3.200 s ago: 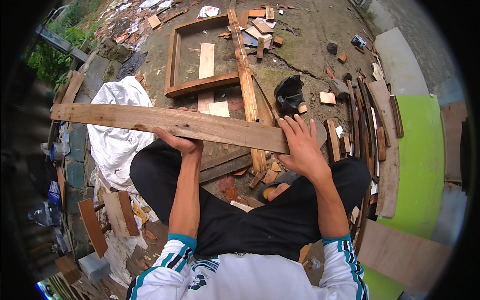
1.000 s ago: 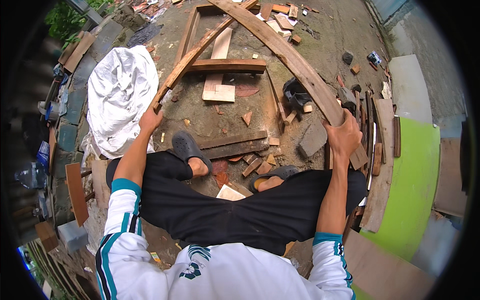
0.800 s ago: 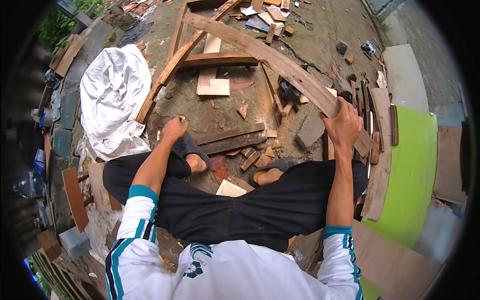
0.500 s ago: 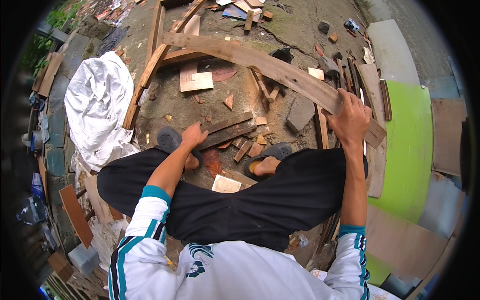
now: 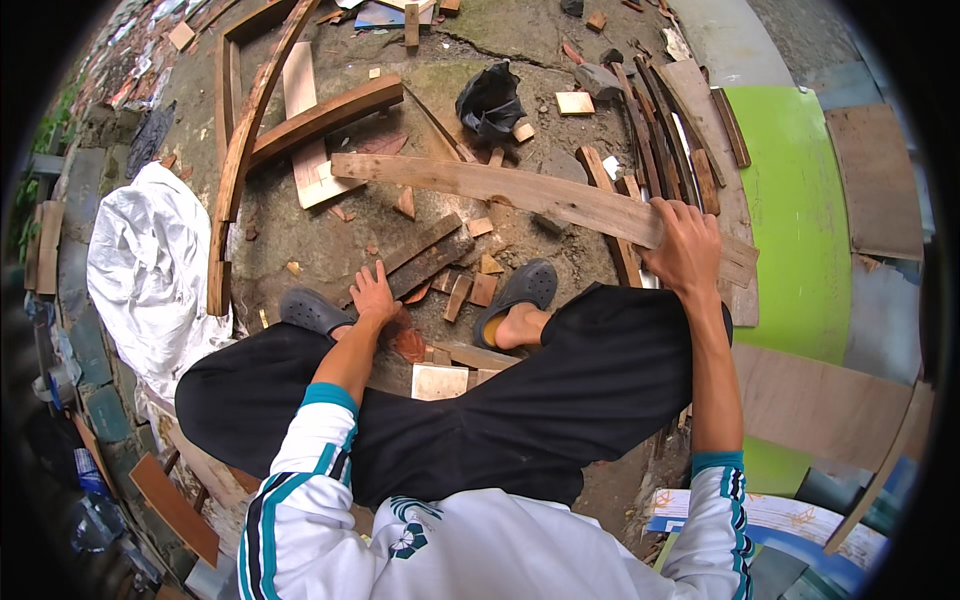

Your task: The person sits on the ground and handles various wooden planks and scraps. They align pieces, use a small block as a guide, and then use a hand saw to cut a plank. The person also uses a hammer to tap pieces into place.

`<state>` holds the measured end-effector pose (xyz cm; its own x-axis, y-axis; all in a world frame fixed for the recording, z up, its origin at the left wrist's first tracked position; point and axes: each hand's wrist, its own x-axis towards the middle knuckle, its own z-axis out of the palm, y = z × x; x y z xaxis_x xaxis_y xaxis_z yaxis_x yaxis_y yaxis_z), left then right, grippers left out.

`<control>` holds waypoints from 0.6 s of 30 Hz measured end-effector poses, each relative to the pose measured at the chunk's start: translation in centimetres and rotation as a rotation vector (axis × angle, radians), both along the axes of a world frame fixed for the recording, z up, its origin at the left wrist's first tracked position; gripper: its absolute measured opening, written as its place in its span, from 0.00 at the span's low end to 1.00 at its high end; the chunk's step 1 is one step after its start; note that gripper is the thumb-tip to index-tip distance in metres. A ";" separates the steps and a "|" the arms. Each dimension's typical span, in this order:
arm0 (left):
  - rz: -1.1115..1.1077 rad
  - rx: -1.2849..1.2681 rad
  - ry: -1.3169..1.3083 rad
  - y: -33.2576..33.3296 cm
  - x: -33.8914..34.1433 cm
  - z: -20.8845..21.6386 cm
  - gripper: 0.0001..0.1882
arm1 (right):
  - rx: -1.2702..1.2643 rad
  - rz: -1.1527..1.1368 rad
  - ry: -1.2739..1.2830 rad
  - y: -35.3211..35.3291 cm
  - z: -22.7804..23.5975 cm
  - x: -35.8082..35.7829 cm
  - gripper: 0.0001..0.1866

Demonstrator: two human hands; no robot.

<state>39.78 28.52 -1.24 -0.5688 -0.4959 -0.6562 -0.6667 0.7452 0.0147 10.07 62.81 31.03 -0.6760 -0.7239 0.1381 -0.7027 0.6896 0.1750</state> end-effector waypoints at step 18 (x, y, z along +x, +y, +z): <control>-0.085 -0.066 -0.141 -0.8 -2.4 -0.9 0.68 | 0.049 -0.073 -0.148 -0.4 -0.7 -1.9 0.39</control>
<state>37.35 27.77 -2.18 -0.5152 -0.4949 -0.6997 -0.5936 0.7949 -0.1252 8.17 62.44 30.32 -0.7371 -0.6757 -0.0010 -0.6719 0.7328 0.1074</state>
